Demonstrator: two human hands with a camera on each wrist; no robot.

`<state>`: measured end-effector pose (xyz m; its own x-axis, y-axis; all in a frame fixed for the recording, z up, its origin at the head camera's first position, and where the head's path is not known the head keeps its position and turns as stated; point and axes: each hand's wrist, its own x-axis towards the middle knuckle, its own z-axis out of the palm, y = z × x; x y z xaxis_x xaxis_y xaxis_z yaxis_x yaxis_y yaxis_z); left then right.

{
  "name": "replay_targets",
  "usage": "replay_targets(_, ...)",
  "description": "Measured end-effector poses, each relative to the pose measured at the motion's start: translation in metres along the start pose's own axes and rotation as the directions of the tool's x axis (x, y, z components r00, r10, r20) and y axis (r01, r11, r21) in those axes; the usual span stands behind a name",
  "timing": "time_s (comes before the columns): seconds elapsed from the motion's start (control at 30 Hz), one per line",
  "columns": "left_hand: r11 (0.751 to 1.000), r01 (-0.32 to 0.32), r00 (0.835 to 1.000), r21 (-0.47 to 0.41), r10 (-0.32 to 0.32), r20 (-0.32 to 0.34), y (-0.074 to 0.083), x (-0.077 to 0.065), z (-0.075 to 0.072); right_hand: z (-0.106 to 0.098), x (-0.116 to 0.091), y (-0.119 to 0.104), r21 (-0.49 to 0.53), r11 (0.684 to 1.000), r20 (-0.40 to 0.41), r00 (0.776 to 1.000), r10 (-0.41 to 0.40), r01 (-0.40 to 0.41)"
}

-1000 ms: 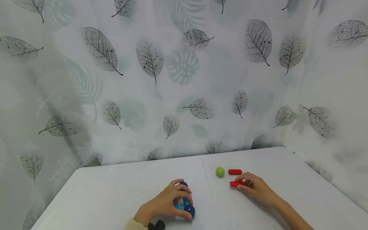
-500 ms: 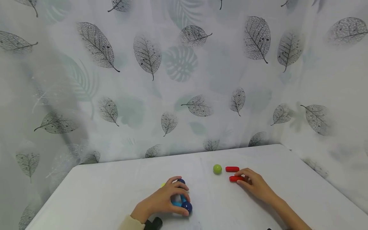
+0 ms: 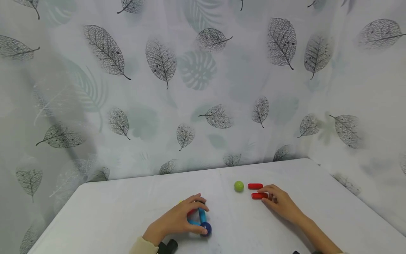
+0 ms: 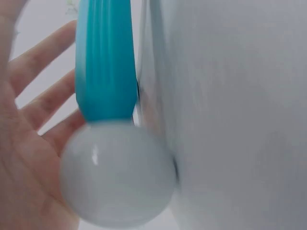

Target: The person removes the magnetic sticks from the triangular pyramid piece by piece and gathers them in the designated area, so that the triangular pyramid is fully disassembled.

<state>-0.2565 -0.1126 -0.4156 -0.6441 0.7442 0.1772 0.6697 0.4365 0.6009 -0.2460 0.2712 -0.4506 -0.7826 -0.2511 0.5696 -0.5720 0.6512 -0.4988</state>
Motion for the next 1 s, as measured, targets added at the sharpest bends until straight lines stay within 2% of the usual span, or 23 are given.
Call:
replay_targets(0.1,1.0,0.017,0.999,0.015,-0.017,-0.031,-0.003,-0.001,-0.003,0.0,-0.001,-0.001,0.012,1.0,0.0,1.0,0.002,-0.002)
replay_targets(0.17,1.0,0.008,0.998,0.03,-0.006,-0.059,-0.006,-0.002,-0.004,-0.001,-0.001,-0.001,0.015,1.0,0.003,1.0,0.007,-0.007)
replay_targets(0.3,0.995,0.017,0.991,0.102,-0.004,-0.132,-0.008,-0.002,-0.006,0.0,0.001,-0.001,0.007,1.0,-0.023,1.0,-0.014,0.014)
replay_targets(0.4,0.979,0.097,0.983,0.181,-0.067,-0.169,-0.005,-0.001,-0.008,0.0,0.003,0.0,-0.002,0.999,-0.054,0.998,-0.037,0.037)
replay_targets(0.47,0.964,0.162,0.978,0.212,-0.127,-0.167,-0.004,-0.001,-0.009,0.0,0.004,0.0,-0.005,0.998,-0.07,0.996,-0.056,0.056)
replay_targets(0.57,0.952,0.213,0.972,0.219,-0.184,-0.145,-0.003,0.0,-0.011,-0.001,0.006,-0.003,0.002,0.996,-0.078,0.993,-0.088,0.088)
replay_targets(0.7,0.964,0.192,0.978,0.185,-0.173,-0.112,-0.005,0.003,-0.01,-0.002,0.01,-0.01,0.031,0.989,-0.075,0.987,-0.14,0.142)
replay_targets(0.87,0.979,0.112,0.99,0.17,-0.095,-0.103,-0.006,0.006,-0.006,0.001,0.012,-0.018,0.059,0.984,-0.043,0.985,-0.167,0.17)
replay_targets(1.0,0.979,0.077,0.993,0.186,-0.058,-0.105,-0.003,0.006,0.0,0.005,0.011,-0.026,0.088,0.977,-0.005,0.981,-0.194,0.194)
